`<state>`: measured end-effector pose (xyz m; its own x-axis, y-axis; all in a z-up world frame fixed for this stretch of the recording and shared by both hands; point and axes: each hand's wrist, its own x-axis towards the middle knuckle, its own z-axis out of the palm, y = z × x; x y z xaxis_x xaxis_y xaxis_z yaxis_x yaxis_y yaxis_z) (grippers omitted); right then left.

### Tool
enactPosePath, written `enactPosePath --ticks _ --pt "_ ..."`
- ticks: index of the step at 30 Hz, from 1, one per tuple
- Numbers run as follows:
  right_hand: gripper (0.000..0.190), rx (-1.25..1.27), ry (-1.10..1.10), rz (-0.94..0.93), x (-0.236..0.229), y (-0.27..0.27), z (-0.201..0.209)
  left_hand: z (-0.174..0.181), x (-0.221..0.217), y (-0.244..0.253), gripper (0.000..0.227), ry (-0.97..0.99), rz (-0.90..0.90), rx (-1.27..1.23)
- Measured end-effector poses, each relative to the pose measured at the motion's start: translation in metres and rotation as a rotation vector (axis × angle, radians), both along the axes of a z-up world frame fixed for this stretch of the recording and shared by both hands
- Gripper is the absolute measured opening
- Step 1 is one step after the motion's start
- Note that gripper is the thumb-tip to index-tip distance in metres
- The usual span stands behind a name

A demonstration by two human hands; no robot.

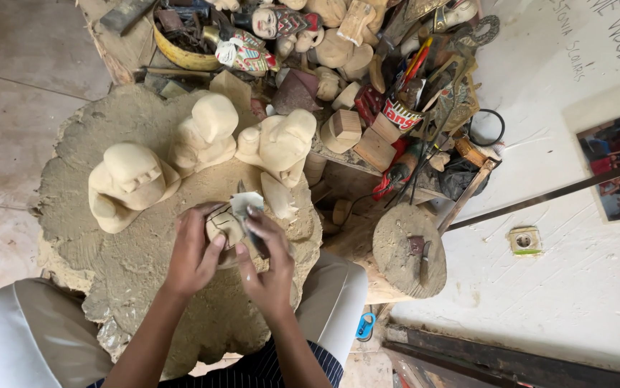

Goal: Carving and sanding small wooden figurines on a tree stump workbench

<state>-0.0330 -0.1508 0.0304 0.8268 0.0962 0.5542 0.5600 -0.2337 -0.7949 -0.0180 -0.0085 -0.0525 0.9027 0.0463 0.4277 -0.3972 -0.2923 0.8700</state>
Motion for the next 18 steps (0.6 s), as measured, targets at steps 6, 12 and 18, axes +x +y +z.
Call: enactPosePath --ticks 6,12,18 --pt "0.039 -0.153 0.122 -0.075 0.013 0.001 0.016 0.042 0.020 -0.002 0.064 0.188 0.010 -0.214" --pt "0.038 -0.244 -0.022 -0.075 0.020 0.011 0.023 -0.029 0.042 -0.017 0.075 0.484 0.085 -0.488" --pt "0.058 -0.508 -0.133 -0.027 -0.010 -0.016 -0.021 0.039 0.033 -0.025 0.088 0.452 0.191 -0.279"
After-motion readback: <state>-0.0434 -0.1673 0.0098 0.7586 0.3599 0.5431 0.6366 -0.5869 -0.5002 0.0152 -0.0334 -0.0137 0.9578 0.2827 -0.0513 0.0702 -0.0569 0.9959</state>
